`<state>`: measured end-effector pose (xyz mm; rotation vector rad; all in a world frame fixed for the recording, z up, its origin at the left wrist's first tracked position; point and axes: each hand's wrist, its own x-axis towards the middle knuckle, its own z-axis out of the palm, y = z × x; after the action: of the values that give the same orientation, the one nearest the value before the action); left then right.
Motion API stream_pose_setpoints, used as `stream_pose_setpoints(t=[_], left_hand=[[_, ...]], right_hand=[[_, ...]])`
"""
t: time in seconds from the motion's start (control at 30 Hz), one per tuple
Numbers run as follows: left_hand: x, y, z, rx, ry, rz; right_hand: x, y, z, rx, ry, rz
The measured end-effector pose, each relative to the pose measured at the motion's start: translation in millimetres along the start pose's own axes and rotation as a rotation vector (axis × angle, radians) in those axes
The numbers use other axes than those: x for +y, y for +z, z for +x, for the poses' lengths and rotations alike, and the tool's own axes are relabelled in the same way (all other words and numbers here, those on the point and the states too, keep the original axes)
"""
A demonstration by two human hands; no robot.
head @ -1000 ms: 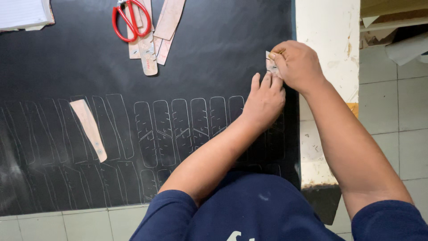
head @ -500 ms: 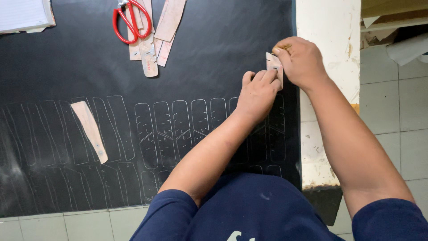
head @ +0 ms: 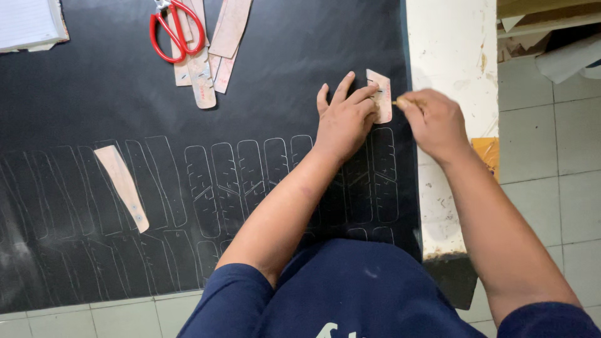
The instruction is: The person places a paper pattern on a large sheet of black fabric and uses a small stick to trace the outline and internal markings. They repeat this process for several pattern pieces, then mark additional areas on the fabric directly with the stick.
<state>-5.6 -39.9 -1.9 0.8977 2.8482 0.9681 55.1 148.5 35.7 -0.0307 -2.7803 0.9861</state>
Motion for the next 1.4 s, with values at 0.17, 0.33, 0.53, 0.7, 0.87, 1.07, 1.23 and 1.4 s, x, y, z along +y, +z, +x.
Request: stream_pose_setpoints(t=[0.17,0.33,0.53,0.7,0.87,1.07,1.23,1.4], left_hand=[[-2,1,-2,0.005,0.014,-0.031],[-3,2,-3,-0.014,0.016,-0.045],[-3,3,-2,0.001,0.029,-0.026],[-4,2,-3,-0.009,0.033,-0.029],[-5,1,-3,0.015,0.044,-0.056],[-7,3,-1,0.029,0.037,-0.054],[-7,3,0,0.014,0.029,-0.060],[-6,-1,-1,0.012,0.040,-0.074]], right_hand=[[-12,-1,-27,0.016,0.013,0.019],[-19,7,-28,0.039,-0.116,0.008],[-27,20,-24,0.059,-0.157,0.059],[-21,23,-19,0.023,0.045,0.129],[-1,22,10,0.136,0.165,0.277],[7,30,13,0.142,0.080,0.207],[16,38,13,0.138,0.183,0.347],[22,42,13,0.076,0.614,0.533]])
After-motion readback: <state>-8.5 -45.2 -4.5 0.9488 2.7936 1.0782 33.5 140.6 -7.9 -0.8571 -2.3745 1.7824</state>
